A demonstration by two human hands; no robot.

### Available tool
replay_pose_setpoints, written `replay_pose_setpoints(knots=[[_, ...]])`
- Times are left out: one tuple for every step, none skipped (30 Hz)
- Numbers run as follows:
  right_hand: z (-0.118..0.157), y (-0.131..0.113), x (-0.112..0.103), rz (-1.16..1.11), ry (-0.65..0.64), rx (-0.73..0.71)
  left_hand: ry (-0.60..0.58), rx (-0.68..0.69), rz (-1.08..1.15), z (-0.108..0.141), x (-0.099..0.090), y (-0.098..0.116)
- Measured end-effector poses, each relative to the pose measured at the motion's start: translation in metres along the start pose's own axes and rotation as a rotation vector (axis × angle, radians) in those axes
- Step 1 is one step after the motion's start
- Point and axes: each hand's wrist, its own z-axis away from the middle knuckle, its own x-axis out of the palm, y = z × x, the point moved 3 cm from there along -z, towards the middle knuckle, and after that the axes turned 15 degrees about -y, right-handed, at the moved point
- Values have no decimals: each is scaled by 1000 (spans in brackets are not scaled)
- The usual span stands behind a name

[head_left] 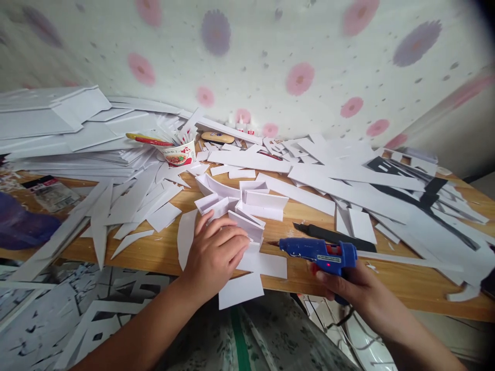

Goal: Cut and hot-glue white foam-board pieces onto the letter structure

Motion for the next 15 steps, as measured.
replay_pose_setpoints(knots=[[2, 1, -3, -11, 17, -2, 0, 1, -2, -1, 0, 0], [5, 3, -5, -24, 33, -2, -1, 1, -4, -1, -1, 0], [7, 4, -7, -39, 49, -1, -3, 3, -6, -2, -1, 0], [9, 5, -8, -55, 67, 0, -7, 6, -8, -2, -1, 1], [11, 6, -9, -67, 86, -1, -7, 7, -10, -2, -1, 0], [13, 7, -10, -72, 105, -4, -5, 9, -12, -1, -1, 0], [15, 8, -11, -73, 124, -6, -2, 10, -15, 0, 0, 0], [16, 10, -12, -72, 140, -7, 0, 9, -17, 0, 0, 0], [18, 12, -12, -70, 152, -7, 0, 8, -20, 1, 0, 0], [20, 14, -13, -72, 160, -7, 2, 6, -23, 1, 1, 0], [21, 17, -14, -80, 164, -7, -1, 7, -29, 1, 1, 0], [23, 20, -15, -94, 170, -8, -5, 6, -33, 1, 1, 0], [24, 23, -17, -113, 176, -10, -5, 3, -35, 1, 0, 1], [25, 26, -18, -134, 185, -13, -6, 2, -36, 0, 0, 1], [25, 29, -19, -159, 193, -17, -9, 1, -37, -1, 0, 2]])
